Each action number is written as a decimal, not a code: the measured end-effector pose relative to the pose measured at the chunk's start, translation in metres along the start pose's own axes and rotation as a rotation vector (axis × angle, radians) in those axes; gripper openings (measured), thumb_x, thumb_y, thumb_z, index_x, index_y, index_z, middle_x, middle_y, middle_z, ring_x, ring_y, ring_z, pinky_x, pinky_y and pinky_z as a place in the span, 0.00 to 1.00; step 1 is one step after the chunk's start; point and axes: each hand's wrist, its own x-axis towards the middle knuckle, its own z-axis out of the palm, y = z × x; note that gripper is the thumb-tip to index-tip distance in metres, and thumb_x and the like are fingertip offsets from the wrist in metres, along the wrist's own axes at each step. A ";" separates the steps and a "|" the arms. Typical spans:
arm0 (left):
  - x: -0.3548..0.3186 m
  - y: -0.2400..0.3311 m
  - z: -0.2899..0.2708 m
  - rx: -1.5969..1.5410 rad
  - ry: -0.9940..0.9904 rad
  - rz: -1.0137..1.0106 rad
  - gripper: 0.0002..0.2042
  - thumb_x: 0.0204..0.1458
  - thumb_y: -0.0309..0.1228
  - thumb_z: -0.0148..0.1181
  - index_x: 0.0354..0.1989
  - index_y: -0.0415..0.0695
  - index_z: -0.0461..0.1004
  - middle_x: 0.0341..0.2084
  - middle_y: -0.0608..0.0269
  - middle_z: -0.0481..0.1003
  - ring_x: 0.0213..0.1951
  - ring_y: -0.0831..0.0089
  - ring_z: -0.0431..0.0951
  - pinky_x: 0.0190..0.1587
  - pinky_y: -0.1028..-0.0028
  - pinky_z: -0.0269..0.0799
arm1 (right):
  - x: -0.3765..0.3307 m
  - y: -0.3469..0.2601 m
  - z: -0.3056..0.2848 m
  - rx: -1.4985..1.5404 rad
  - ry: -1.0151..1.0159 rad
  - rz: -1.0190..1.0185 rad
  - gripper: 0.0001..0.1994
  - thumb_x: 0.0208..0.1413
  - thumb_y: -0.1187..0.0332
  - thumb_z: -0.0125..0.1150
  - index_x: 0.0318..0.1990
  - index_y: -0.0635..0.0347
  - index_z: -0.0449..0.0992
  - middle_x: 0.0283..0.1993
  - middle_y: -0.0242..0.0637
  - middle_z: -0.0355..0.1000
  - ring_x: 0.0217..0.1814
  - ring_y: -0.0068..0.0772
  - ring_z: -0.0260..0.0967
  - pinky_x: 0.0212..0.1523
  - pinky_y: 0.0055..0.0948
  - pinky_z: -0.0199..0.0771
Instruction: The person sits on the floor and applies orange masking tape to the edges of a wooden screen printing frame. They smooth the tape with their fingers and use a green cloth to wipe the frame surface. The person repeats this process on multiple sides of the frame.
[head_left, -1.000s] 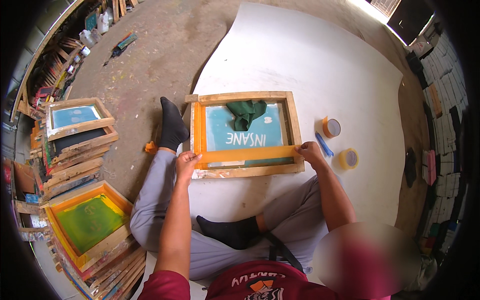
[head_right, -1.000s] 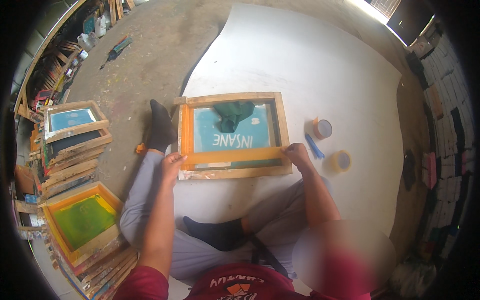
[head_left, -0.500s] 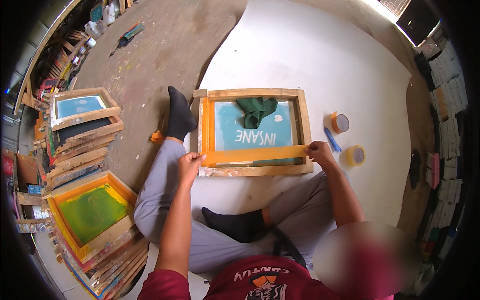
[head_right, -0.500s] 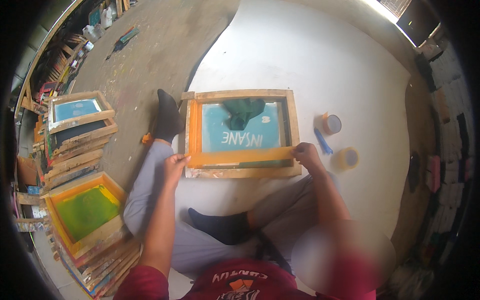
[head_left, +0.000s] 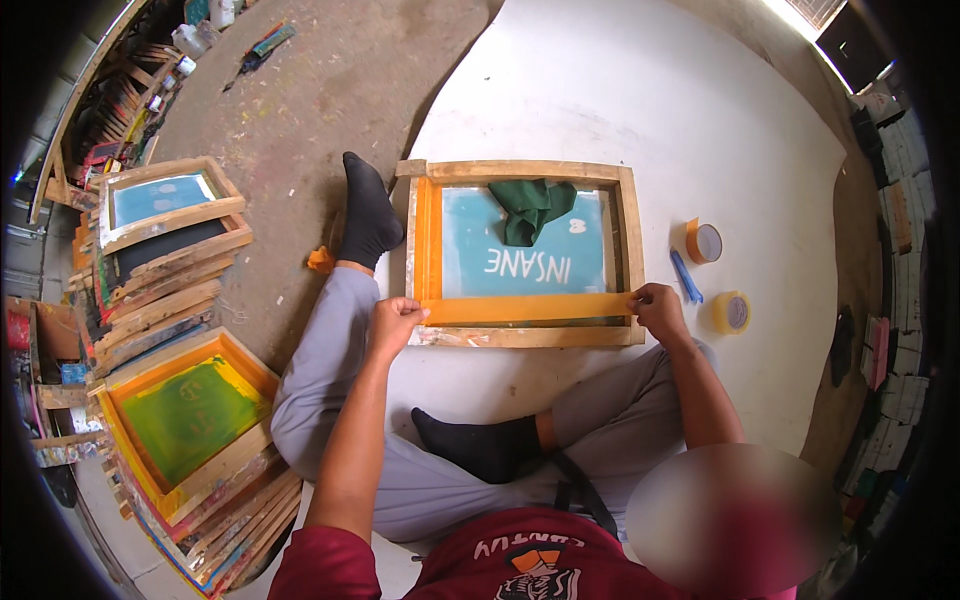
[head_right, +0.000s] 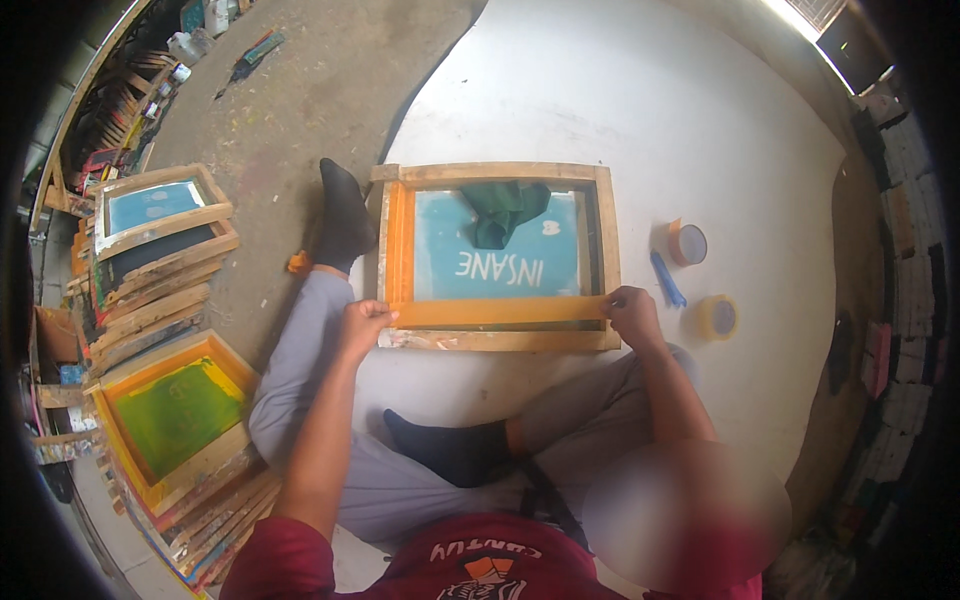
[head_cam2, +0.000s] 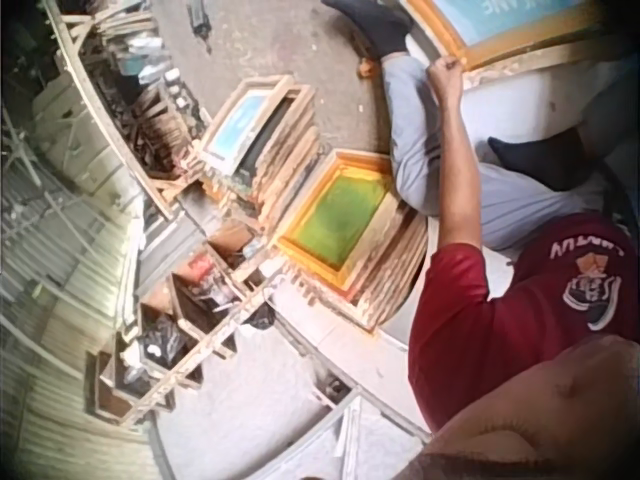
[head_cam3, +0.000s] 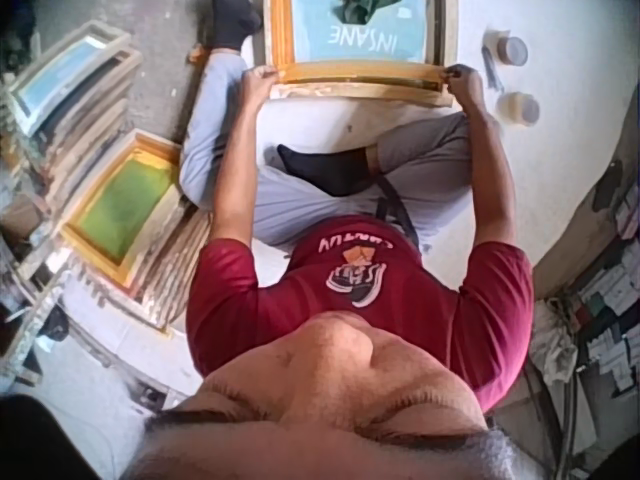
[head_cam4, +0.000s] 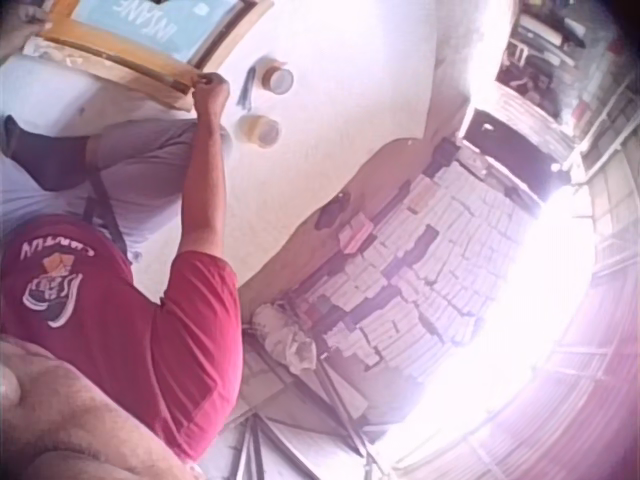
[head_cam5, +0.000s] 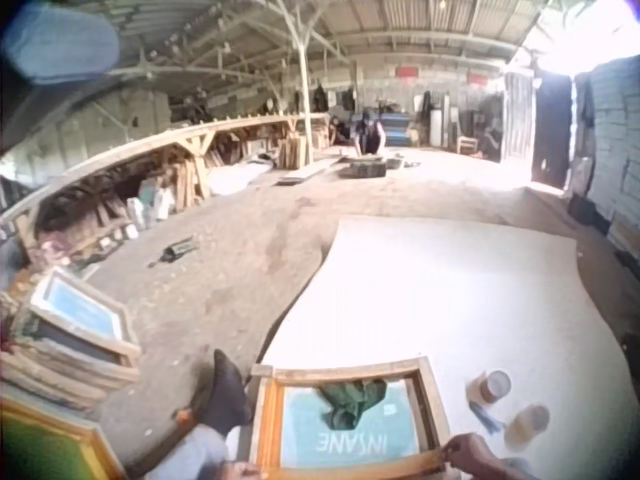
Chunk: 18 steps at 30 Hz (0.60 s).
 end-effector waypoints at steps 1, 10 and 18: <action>0.000 -0.002 0.000 0.028 0.003 0.000 0.11 0.52 0.27 0.75 0.38 0.32 0.84 0.31 0.57 0.85 0.32 0.77 0.82 0.36 0.75 0.77 | 0.000 -0.001 0.002 -0.029 -0.004 0.003 0.12 0.54 0.71 0.71 0.44 0.69 0.83 0.31 0.45 0.81 0.26 0.33 0.80 0.31 0.34 0.78; -0.003 0.014 0.004 0.189 0.021 0.058 0.13 0.49 0.28 0.77 0.39 0.31 0.85 0.30 0.53 0.86 0.31 0.74 0.84 0.36 0.74 0.79 | -0.002 0.004 0.005 -0.074 0.039 -0.107 0.17 0.55 0.73 0.73 0.51 0.65 0.76 0.23 0.37 0.75 0.24 0.25 0.74 0.27 0.31 0.71; -0.001 0.009 0.002 0.247 0.060 0.065 0.16 0.49 0.28 0.77 0.45 0.34 0.82 0.28 0.55 0.85 0.29 0.72 0.84 0.34 0.71 0.78 | -0.010 -0.016 0.003 -0.135 0.065 -0.151 0.14 0.54 0.73 0.74 0.40 0.62 0.71 0.22 0.41 0.72 0.23 0.31 0.69 0.28 0.36 0.67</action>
